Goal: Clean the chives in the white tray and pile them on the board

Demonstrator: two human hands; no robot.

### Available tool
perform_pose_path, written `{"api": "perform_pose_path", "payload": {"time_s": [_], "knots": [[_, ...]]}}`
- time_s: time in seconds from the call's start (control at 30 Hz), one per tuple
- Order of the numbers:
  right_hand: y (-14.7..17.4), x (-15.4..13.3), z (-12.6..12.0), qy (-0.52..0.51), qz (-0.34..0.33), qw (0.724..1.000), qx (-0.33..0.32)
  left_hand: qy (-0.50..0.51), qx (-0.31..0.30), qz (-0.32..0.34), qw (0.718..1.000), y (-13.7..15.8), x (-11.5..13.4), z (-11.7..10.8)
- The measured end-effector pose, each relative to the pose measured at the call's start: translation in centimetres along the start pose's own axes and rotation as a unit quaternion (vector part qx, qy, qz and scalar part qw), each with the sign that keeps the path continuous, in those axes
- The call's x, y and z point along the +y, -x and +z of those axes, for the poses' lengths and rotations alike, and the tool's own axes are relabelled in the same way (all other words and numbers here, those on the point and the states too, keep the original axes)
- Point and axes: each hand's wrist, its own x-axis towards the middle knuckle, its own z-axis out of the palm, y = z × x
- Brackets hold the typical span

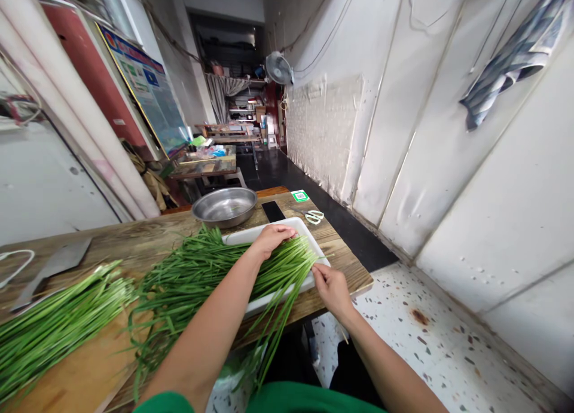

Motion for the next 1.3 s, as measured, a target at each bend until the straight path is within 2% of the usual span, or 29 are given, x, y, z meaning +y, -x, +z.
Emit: {"api": "perform_pose_path", "payload": {"time_s": [0.27, 0.4, 0.9, 1.3], "knots": [[0.04, 0.0, 0.0, -0.008, -0.003, 1.0, 0.002, 0.033, -0.001, -0.026, 0.999, 0.22, 0.17, 0.16], [0.01, 0.25, 0.16, -0.002, -0.007, 1.0, 0.003, 0.027, 0.014, -0.021, 0.999, 0.05, 0.0, 0.08], [0.09, 0.22, 0.14, -0.003, -0.014, 1.0, 0.008, 0.023, 0.012, -0.024, 0.999, -0.23, -0.38, 0.07], [0.05, 0.33, 0.21, -0.005, -0.008, 1.0, 0.001, 0.032, 0.013, -0.028, 0.999, 0.17, 0.21, 0.16]]}}
